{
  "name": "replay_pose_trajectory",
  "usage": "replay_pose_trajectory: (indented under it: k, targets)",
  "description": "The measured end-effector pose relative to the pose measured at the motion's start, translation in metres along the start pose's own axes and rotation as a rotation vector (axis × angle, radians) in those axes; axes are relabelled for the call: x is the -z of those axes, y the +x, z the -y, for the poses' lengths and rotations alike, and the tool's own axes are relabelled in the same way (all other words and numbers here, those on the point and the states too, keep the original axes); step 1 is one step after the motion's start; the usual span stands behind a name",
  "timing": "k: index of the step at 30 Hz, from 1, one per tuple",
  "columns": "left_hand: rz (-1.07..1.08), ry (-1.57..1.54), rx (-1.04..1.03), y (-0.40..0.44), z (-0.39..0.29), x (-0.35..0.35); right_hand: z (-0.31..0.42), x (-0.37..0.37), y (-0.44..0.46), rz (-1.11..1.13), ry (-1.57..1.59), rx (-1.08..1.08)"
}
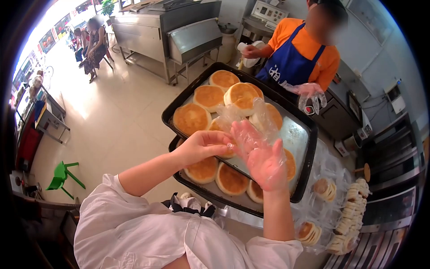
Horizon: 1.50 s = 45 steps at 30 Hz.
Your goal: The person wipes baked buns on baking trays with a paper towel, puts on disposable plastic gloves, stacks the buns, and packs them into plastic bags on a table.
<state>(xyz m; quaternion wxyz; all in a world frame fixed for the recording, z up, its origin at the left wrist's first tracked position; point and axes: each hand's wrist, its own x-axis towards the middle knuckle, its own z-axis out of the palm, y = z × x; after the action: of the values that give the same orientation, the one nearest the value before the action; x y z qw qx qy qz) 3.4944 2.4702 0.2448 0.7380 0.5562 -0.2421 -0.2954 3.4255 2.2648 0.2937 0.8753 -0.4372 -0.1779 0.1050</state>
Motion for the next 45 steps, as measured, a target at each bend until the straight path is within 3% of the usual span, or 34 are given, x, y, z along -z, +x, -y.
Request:
replay_pose_trajectory:
  k: [5, 8, 10, 12, 14, 18, 19, 20, 22, 24, 26, 27, 30, 32, 34, 36, 38, 42, 45]
  targets:
    - [-0.049, -0.055, -0.044, -0.002, 0.004, 0.0, -0.003, 0.001, 0.001, 0.055, -0.015, 0.013]
    - [-0.208, 0.044, -0.126, -0.002, 0.005, 0.01, -0.001, 0.0, -0.004, 0.037, 0.078, 0.025]
    - [-0.143, -0.078, -0.272, -0.005, -0.006, 0.007, 0.001, -0.006, -0.004, 0.019, 0.118, 0.009]
    - [-0.076, -0.092, -0.245, -0.003, -0.02, 0.008, -0.001, -0.009, -0.004, -0.002, 0.158, -0.001]
    - [-0.137, -0.06, -0.226, 0.007, -0.029, 0.007, -0.006, -0.007, -0.005, -0.028, 0.197, -0.029]
    - [-0.001, 0.264, -0.273, 0.024, -0.031, 0.013, -0.011, -0.001, -0.013, -0.101, 0.35, -0.07]
    - [-0.026, 0.229, -0.402, 0.029, -0.027, 0.004, -0.012, 0.002, -0.016, -0.063, 0.379, -0.125]
    - [-0.01, 0.232, -0.402, 0.032, -0.025, 0.003, -0.011, 0.005, -0.02, -0.026, 0.408, -0.182]
    - [0.048, 0.254, -0.213, 0.038, -0.017, 0.005, -0.005, 0.01, -0.028, 0.007, 0.362, -0.209]
    - [0.065, 0.223, -0.231, 0.039, -0.01, -0.001, 0.008, 0.017, -0.036, 0.045, 0.315, -0.24]
    - [-0.117, 0.061, -0.128, 0.038, -0.008, -0.004, 0.032, 0.032, -0.046, 0.118, 0.079, -0.281]
    - [-0.12, 0.063, -0.136, 0.041, -0.007, -0.001, 0.044, 0.046, -0.051, 0.097, 0.033, -0.294]
    - [-0.422, -0.213, -0.033, 0.045, -0.003, 0.007, 0.092, 0.069, -0.045, 0.164, -0.08, -0.31]
    - [-0.511, -0.176, -0.02, 0.047, 0.0, -0.002, 0.099, 0.073, -0.017, 0.077, 0.072, -0.349]
    - [-0.54, -0.314, 0.0, 0.051, -0.001, -0.009, 0.099, 0.083, 0.024, -0.284, -0.946, -0.31]
    - [-0.535, -0.33, 0.013, 0.055, 0.007, -0.007, 0.086, 0.12, 0.072, -0.3, -1.366, -0.046]
    - [-0.557, -0.394, 0.129, 0.058, 0.004, -0.012, 0.078, 0.146, 0.116, -0.296, -1.488, 0.025]
    - [-0.435, -0.389, 0.208, 0.034, 0.001, -0.01, 0.067, 0.173, 0.178, -0.28, -1.846, -0.133]
    - [-0.387, -0.222, 0.1, -0.003, 0.006, -0.002, 0.059, 0.171, 0.194, -0.339, -2.039, -0.258]
